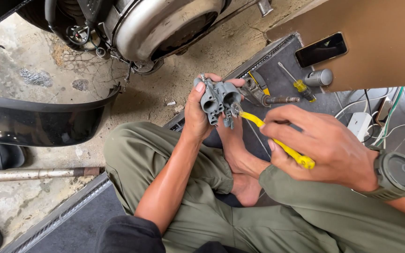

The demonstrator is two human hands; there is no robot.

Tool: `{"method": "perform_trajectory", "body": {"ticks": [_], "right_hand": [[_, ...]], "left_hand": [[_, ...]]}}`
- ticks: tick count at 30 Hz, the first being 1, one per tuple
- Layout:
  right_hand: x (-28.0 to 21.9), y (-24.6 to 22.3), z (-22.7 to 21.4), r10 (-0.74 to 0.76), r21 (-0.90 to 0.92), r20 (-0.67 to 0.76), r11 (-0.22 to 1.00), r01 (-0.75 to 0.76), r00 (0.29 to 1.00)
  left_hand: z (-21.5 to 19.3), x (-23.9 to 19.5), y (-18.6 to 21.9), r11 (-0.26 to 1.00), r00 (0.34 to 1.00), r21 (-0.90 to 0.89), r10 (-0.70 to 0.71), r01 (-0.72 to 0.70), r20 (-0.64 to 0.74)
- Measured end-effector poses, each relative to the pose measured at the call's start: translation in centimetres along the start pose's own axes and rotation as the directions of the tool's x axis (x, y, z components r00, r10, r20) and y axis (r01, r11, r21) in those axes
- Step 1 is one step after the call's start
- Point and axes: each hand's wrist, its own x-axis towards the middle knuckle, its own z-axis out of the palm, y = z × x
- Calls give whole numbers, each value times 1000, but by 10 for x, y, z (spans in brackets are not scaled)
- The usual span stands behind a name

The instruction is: The person sits on the floor and cleans a motorcycle carburetor using a small brush. They scrub the exterior and interior surfaces of the carburetor, then place it down and pick up a spark plug to clean it with the same brush.

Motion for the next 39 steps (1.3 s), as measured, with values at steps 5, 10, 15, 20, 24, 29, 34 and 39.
{"method": "perform_trajectory", "body": {"ticks": [5, 10, 15, 20, 24, 29, 34, 39], "right_hand": [[-1, 2, 4, 1, 27, -9, 1000, -1, 1000], [-4, 14, 11, 52, 175, -116, 984, -31, 992], [-8, 16, 5, 13, 115, -76, 993, -5, 997], [-2, 10, -15, 55, 161, -26, 986, -50, 998], [-5, 19, -22, 31, 63, -24, 998, -30, 999], [-5, 26, -11, 6, 167, 109, 986, -25, 994], [-5, 29, -5, 4, 144, 106, 989, -19, 994], [-4, 31, 0, 13, 135, 99, 991, -26, 995]], "left_hand": [[-2, 2, 0, 999, 1000, -45, 18, -19, -22], [-3, 1, -4, 996, 999, -85, -14, 11, -32], [-5, 5, -8, 994, 998, -80, -69, 69, 6], [0, 4, -8, 997, 997, -27, -74, 75, 3], [0, 6, -11, 992, 990, 51, -115, 119, -76], [9, 4, -7, 982, 986, 132, -119, 135, -116], [14, 2, -5, 969, 989, 225, -75, 103, -130], [16, 3, -5, 960, 991, 266, -55, 86, -120]]}}
